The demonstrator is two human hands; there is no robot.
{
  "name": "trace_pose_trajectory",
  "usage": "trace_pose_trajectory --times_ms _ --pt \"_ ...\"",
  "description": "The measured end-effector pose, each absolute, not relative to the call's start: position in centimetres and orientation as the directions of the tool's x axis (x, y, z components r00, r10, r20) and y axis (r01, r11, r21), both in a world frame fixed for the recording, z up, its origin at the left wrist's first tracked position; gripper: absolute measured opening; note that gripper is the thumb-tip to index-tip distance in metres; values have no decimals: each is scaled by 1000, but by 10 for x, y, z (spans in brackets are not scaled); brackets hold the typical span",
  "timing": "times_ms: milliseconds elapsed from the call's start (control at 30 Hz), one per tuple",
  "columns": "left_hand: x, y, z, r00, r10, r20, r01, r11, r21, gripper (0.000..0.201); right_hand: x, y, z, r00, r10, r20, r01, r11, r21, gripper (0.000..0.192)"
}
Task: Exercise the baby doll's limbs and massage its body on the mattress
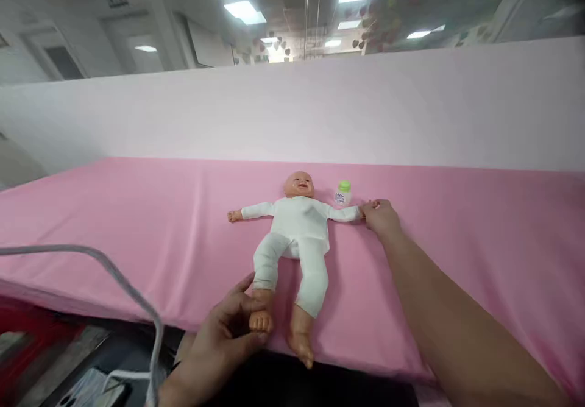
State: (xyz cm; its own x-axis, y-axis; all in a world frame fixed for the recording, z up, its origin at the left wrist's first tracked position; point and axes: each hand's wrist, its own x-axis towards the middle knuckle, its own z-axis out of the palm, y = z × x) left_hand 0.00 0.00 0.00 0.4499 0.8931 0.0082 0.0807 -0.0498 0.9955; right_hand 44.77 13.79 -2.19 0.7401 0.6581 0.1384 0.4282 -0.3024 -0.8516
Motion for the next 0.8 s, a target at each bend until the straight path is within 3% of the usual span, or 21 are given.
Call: trace_pose_trajectory --times_ms 167,267,400,500,600,700,800 --pt "9 10 18 440 891 110 67 -155 986 33 421 132 -3 687 644 337 535 -133 -834 61" --pt "24 25 28 421 887 191 23 -220 975 33 388 124 8 542 666 512 662 37 -749 57" --pt "48 52 36 442 859 259 -101 -239 966 32 350 117 14 158 756 635 842 232 -486 38" --pt "63 70 38 447 858 253 -140 -212 967 33 337 119 14 -124 785 608 895 352 -272 24" --pt "72 82 38 437 865 249 -119 -218 969 36 333 123 13 -299 760 577 879 455 -144 17" --pt "73 83 38 448 862 238 -110 -211 971 38 334 123 12 -301 756 581 869 469 -160 16" --pt "62 69 40 457 856 240 -80 -229 970 34 341 120 11 -153 789 596 846 416 -334 16"
